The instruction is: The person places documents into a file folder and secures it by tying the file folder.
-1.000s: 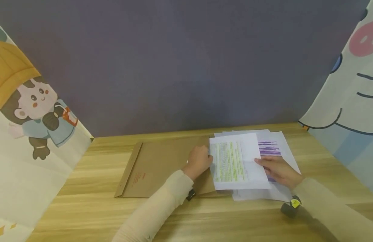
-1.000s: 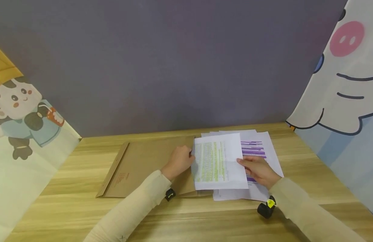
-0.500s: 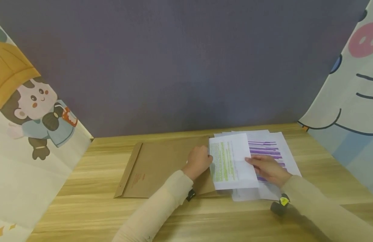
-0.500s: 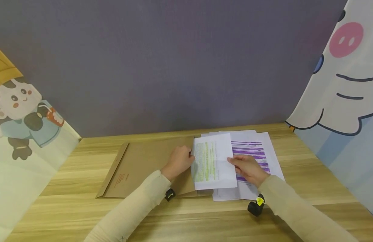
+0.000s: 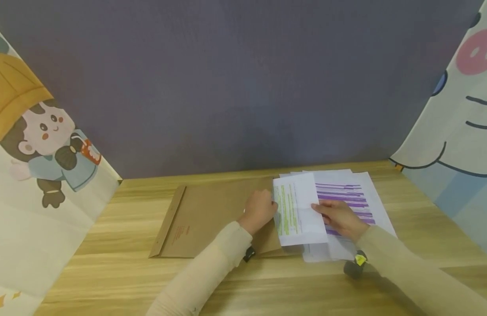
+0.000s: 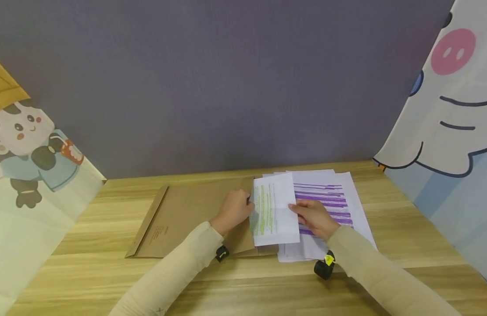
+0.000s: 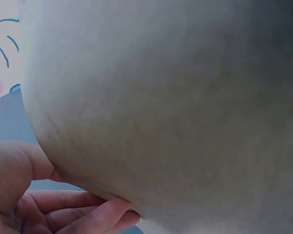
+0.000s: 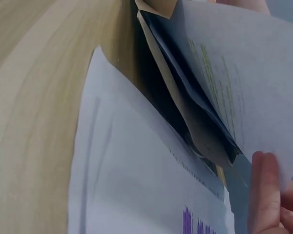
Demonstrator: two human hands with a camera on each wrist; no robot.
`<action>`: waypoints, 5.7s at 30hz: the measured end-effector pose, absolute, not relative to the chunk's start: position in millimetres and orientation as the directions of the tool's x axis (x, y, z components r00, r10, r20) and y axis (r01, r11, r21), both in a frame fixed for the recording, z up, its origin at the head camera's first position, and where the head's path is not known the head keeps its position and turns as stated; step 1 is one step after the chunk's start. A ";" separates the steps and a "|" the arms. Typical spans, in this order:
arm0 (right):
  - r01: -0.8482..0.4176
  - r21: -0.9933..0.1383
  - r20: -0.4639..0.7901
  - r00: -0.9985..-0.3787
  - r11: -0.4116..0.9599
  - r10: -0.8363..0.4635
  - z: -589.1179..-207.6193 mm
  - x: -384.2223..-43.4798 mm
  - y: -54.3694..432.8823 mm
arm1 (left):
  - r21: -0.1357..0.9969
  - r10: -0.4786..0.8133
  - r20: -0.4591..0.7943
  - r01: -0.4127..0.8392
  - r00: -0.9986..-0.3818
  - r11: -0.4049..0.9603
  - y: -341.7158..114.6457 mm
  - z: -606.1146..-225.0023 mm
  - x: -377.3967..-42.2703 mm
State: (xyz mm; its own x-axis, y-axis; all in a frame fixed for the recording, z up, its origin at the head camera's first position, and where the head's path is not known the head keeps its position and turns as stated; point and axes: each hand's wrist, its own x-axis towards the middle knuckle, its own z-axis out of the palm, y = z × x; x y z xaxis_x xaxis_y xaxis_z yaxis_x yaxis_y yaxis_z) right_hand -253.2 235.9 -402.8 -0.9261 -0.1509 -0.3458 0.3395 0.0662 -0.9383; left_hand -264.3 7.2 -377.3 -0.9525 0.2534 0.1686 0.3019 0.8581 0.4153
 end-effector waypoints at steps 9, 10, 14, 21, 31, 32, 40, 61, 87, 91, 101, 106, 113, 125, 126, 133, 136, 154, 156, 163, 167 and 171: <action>0.340 -0.937 -0.348 -0.926 0.078 -0.146 -401.3 -254.6 226.2 | 0.425 0.254 0.161 0.299 -0.954 0.854 7.5 -375.2 -264.0; 0.339 -0.938 -0.346 -0.927 0.070 -0.146 -401.3 -254.9 225.1 | 0.420 0.254 0.164 0.300 -0.953 0.856 7.7 -375.1 -264.2; 0.328 -0.943 -0.331 -0.930 0.045 -0.161 -401.4 -256.4 221.4 | 0.409 0.256 0.163 0.302 -0.953 0.861 8.4 -374.3 -264.8; 0.304 -0.952 -0.305 -0.939 0.029 -0.161 -403.0 -259.3 214.3 | 0.415 0.250 0.160 0.295 -0.955 0.861 8.4 -372.4 -264.1; 0.282 -0.959 -0.282 -0.939 0.028 -0.197 -404.9 -263.0 205.9 | 0.404 0.268 0.164 0.312 -0.950 0.860 7.3 -375.1 -263.3; 0.275 -0.961 -0.274 -0.940 0.024 -0.202 -404.5 -263.4 204.8 | 0.407 0.266 0.162 0.310 -0.950 0.859 7.5 -375.1 -263.7; 0.235 -0.971 -0.239 -0.953 0.043 -0.185 -404.7 -264.5 191.3 | 0.371 0.266 0.177 0.315 -0.948 0.874 8.1 -372.2 -264.0; 0.198 -0.980 -0.198 -0.960 0.017 -0.196 -416.1 -271.8 174.8 | 0.382 0.244 0.204 0.306 -0.948 0.872 5.4 -373.3 -264.0; 0.169 -0.985 -0.173 -0.974 0.041 -0.147 -425.7 -274.3 161.3 | 0.373 0.239 0.251 0.321 -0.938 0.871 2.4 -370.0 -263.2; 0.152 -0.986 -0.160 -0.977 0.060 -0.141 -426.4 -275.2 158.2 | 0.362 0.239 0.259 0.323 -0.936 0.875 2.6 -368.9 -264.3; 0.130 -0.990 -0.136 -0.980 0.050 -0.146 -425.5 -274.2 146.7 | 0.360 0.235 0.249 0.315 -0.940 0.878 3.7 -367.6 -265.0; 0.130 -0.990 -0.137 -0.981 0.056 -0.140 -421.8 -274.2 139.5 | 0.334 0.244 0.277 0.332 -0.929 0.882 3.3 -366.9 -265.0; 0.102 -0.991 -0.113 -0.984 0.083 -0.137 -421.9 -276.5 130.0 | 0.333 0.244 0.289 0.336 -0.926 0.881 3.1 -367.3 -263.4; 0.137 -0.990 -0.138 -0.979 0.016 -0.150 -425.1 -277.5 114.5 | 0.334 0.254 0.282 0.343 -0.925 0.878 1.0 -363.5 -260.9; 0.146 -0.989 -0.145 -0.978 0.007 -0.152 -425.1 -277.9 114.2 | 0.333 0.256 0.281 0.344 -0.925 0.878 1.0 -363.6 -261.1; 0.141 -0.989 -0.133 -0.975 -0.036 -0.176 -423.0 -279.3 117.7 | 0.362 0.229 0.234 0.303 -0.945 0.881 1.6 -362.8 -264.5; 0.148 -0.986 -0.130 -0.970 -0.074 -0.203 -419.9 -279.6 124.5 | 0.358 0.225 0.238 0.301 -0.945 0.884 1.5 -363.3 -266.1; 0.238 -0.971 -0.218 -0.934 -0.036 -0.281 -399.1 -266.0 225.6 | 0.417 0.246 0.252 0.335 -0.936 0.845 -1.2 -369.4 -266.1; 0.244 -0.969 -0.242 -0.935 0.024 -0.258 -398.6 -265.1 240.2 | 0.418 0.247 0.246 0.333 -0.937 0.845 -1.3 -369.2 -266.2; 0.197 -0.957 -0.241 -0.949 0.214 -0.202 -405.5 -262.6 290.5 | 0.384 0.263 0.223 0.333 -0.939 0.861 0.3 -368.9 -268.3; 0.189 -0.932 -0.250 -0.953 0.310 -0.169 -407.0 -258.3 314.7 | 0.382 0.265 0.198 0.323 -0.944 0.866 2.8 -367.1 -268.8; 0.154 -0.867 -0.227 -0.968 0.475 -0.102 -405.9 -256.8 332.9 | 0.378 0.263 0.189 0.317 -0.946 0.870 4.6 -365.6 -269.4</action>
State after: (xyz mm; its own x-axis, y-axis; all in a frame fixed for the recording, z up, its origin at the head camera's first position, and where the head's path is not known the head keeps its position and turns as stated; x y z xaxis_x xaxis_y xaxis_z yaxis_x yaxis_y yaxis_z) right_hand -256.8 332.9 -405.9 -0.9685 -0.1019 -0.2274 0.1536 0.4745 -0.8667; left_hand -269.4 4.6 -365.6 -0.9462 0.2627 0.1888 0.3169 0.8697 0.3783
